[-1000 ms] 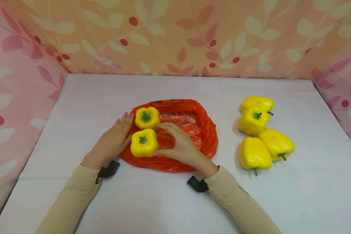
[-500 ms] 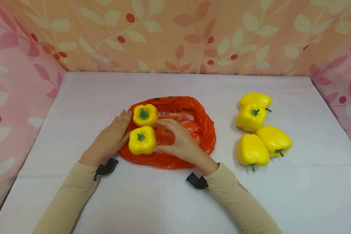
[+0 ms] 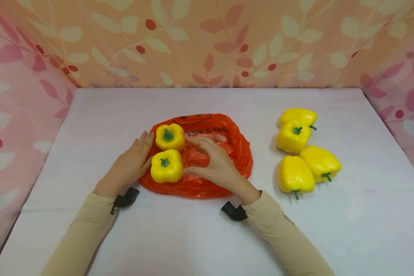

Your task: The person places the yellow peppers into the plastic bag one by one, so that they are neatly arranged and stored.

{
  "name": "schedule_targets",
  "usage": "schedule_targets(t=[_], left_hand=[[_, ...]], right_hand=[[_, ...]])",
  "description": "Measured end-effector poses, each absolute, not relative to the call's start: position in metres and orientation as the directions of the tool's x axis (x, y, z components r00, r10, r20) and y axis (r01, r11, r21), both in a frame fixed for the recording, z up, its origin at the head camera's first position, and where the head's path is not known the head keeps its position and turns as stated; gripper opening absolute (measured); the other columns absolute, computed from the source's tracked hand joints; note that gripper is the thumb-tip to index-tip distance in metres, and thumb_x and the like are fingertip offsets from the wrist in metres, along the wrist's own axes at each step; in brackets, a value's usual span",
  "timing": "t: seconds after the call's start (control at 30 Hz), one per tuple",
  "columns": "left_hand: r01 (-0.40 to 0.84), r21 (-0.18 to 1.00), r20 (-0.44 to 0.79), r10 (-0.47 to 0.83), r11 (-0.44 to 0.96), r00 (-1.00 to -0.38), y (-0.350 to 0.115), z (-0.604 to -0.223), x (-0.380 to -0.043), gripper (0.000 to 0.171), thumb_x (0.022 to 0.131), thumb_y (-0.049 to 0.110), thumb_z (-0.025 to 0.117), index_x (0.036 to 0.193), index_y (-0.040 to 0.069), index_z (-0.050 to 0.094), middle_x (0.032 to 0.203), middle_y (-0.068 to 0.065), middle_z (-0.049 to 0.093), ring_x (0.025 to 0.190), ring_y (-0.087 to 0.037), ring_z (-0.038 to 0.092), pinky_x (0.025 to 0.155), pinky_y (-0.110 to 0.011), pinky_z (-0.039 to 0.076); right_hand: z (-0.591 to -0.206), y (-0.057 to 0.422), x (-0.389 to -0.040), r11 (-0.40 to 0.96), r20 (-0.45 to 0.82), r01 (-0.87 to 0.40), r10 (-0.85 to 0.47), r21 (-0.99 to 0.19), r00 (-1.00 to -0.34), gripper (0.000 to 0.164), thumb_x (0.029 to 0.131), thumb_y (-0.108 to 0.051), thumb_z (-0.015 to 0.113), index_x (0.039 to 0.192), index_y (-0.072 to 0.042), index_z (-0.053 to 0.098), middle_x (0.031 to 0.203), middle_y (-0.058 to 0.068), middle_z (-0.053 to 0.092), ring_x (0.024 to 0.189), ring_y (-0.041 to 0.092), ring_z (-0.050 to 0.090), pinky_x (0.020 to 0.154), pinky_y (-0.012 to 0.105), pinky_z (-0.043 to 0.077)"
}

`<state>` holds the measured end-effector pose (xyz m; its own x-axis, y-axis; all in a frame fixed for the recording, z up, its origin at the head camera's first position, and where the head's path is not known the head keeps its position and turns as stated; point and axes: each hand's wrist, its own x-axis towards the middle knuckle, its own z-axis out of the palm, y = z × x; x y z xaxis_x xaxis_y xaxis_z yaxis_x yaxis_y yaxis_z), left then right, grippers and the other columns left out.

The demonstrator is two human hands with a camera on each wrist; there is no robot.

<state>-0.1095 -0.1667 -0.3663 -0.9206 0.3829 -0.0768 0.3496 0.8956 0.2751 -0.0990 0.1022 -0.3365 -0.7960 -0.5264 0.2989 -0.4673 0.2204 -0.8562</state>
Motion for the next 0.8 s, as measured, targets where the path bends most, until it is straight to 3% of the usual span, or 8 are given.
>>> schedule_targets(t=[0.33, 0.53, 0.8], left_hand=[[0.355, 0.278, -0.061, 0.385, 0.893, -0.921, -0.168, -0.369, -0.108, 0.069, 0.099, 0.029, 0.047, 0.149, -0.004, 0.013, 0.155, -0.019, 0.015, 0.143, -0.03, 0.01, 0.115, -0.044, 0.012], [0.348, 0.282, -0.063, 0.379, 0.894, -0.923, -0.171, -0.369, -0.108, 0.07, 0.098, 0.027, 0.048, 0.149, -0.004, 0.012, 0.154, -0.019, 0.016, 0.143, -0.03, 0.01, 0.115, -0.045, 0.012], [0.363, 0.289, -0.068, 0.397, 0.886, -0.915, -0.168, -0.371, -0.111, 0.069, 0.099, 0.027, 0.046, 0.149, -0.004, 0.01, 0.154, -0.02, 0.015, 0.143, -0.03, 0.008, 0.115, -0.045, 0.011]], right_hand=[[-0.331, 0.108, -0.096, 0.222, 0.287, -0.428, -0.473, -0.876, -0.833, 0.066, 0.074, -0.001, 0.079, 0.133, -0.001, 0.049, 0.134, 0.011, 0.049, 0.121, 0.02, 0.047, 0.099, 0.04, 0.044], [-0.329, 0.12, -0.088, 0.214, 0.294, -0.402, -0.402, -0.891, -0.867, 0.066, 0.074, 0.002, 0.078, 0.133, -0.001, 0.049, 0.133, 0.005, 0.051, 0.121, 0.023, 0.048, 0.098, 0.041, 0.044], [-0.33, 0.151, -0.069, 0.236, 0.365, -0.428, -0.266, -0.873, -0.892, 0.063, 0.071, 0.015, 0.074, 0.129, 0.004, 0.052, 0.129, 0.015, 0.053, 0.116, 0.019, 0.053, 0.095, 0.031, 0.046]])
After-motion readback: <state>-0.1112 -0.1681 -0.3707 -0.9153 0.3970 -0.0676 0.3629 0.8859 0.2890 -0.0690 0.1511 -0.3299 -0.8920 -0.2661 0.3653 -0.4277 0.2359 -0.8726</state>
